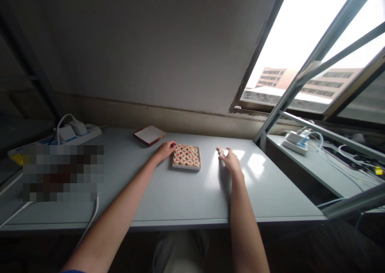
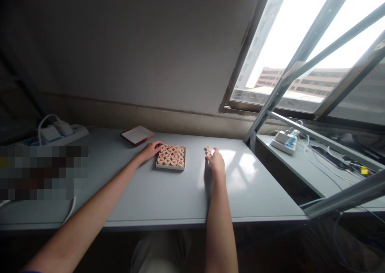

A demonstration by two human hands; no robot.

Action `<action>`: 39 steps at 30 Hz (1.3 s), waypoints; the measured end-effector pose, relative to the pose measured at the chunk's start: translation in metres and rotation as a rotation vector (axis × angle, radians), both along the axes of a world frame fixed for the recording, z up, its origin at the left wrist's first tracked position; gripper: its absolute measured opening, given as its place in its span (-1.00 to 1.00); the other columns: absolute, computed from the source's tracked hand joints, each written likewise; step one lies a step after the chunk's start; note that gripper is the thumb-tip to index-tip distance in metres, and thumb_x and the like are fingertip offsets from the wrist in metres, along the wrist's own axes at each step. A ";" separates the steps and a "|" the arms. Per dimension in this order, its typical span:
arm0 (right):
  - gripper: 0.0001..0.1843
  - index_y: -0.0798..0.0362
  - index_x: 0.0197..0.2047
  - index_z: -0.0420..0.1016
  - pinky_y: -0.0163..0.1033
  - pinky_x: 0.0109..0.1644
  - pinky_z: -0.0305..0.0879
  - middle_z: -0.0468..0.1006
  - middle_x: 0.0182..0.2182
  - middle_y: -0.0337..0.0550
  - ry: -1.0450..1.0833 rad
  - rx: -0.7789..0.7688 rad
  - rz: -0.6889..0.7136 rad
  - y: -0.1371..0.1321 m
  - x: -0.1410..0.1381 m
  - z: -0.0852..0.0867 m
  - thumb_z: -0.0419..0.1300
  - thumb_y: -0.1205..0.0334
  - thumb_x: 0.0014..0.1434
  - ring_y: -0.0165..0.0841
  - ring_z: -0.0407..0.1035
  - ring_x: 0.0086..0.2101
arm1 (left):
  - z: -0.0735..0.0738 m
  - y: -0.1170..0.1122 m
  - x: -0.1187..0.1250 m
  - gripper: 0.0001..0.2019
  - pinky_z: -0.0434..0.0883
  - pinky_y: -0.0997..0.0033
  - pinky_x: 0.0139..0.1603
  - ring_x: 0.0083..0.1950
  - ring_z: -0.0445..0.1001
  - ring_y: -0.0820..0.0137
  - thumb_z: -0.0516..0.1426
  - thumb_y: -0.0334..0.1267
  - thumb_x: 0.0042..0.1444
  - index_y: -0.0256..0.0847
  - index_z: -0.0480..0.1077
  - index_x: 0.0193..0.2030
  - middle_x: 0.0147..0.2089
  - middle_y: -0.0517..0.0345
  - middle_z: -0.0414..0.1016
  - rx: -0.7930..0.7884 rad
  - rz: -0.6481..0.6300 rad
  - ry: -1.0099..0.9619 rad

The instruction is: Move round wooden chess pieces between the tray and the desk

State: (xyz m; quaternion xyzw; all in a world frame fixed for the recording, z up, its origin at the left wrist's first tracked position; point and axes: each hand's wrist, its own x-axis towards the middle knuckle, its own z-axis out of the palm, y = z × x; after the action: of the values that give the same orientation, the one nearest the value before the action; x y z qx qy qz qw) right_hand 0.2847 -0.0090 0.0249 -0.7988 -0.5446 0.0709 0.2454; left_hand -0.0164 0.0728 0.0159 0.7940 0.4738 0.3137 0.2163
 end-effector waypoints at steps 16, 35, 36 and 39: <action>-0.68 -0.08 -0.19 0.50 -0.28 -0.15 0.20 0.32 -0.27 -0.18 0.232 -0.162 0.812 -0.014 -0.054 0.039 0.20 0.01 -0.03 -0.33 0.27 -0.24 | 0.003 -0.002 0.000 -0.73 0.34 0.43 -0.14 -0.19 0.42 0.36 -0.02 -0.27 0.05 -0.26 0.39 -0.16 -0.16 0.02 0.48 -0.014 0.018 0.003; -0.70 0.02 -0.42 0.39 -0.29 -0.36 0.16 0.42 -0.42 -0.21 0.136 -0.105 0.255 -0.024 0.009 0.026 0.23 -0.02 -0.15 -0.35 0.30 -0.41 | 0.000 0.001 -0.001 -0.73 0.33 0.45 -0.17 -0.18 0.43 0.34 -0.04 -0.21 0.05 -0.26 0.39 -0.21 -0.19 0.03 0.49 0.029 0.000 0.018; -0.70 0.02 -0.40 0.38 -0.30 -0.35 0.16 0.43 -0.42 -0.22 0.109 -0.129 0.202 -0.024 0.012 0.023 0.23 0.00 -0.15 -0.35 0.31 -0.40 | 0.000 0.001 -0.001 -0.74 0.32 0.45 -0.16 -0.17 0.43 0.34 -0.04 -0.22 0.05 -0.26 0.39 -0.21 -0.19 0.03 0.49 0.027 0.003 0.017; -0.67 0.02 -0.27 0.32 -0.28 -0.30 0.16 0.43 -0.37 -0.21 0.027 -0.190 0.082 -0.021 0.012 0.019 0.18 0.03 -0.10 -0.33 0.32 -0.35 | -0.001 0.003 0.000 -0.73 0.32 0.44 -0.15 -0.17 0.43 0.34 -0.04 -0.22 0.05 -0.26 0.38 -0.20 -0.18 0.03 0.48 0.023 -0.005 0.015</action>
State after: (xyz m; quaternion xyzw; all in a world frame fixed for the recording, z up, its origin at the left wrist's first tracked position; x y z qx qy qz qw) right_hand 0.2972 -0.0302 0.0444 -0.7946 -0.5642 0.1428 0.1730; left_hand -0.0168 0.0755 0.0144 0.7998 0.4700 0.3125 0.2045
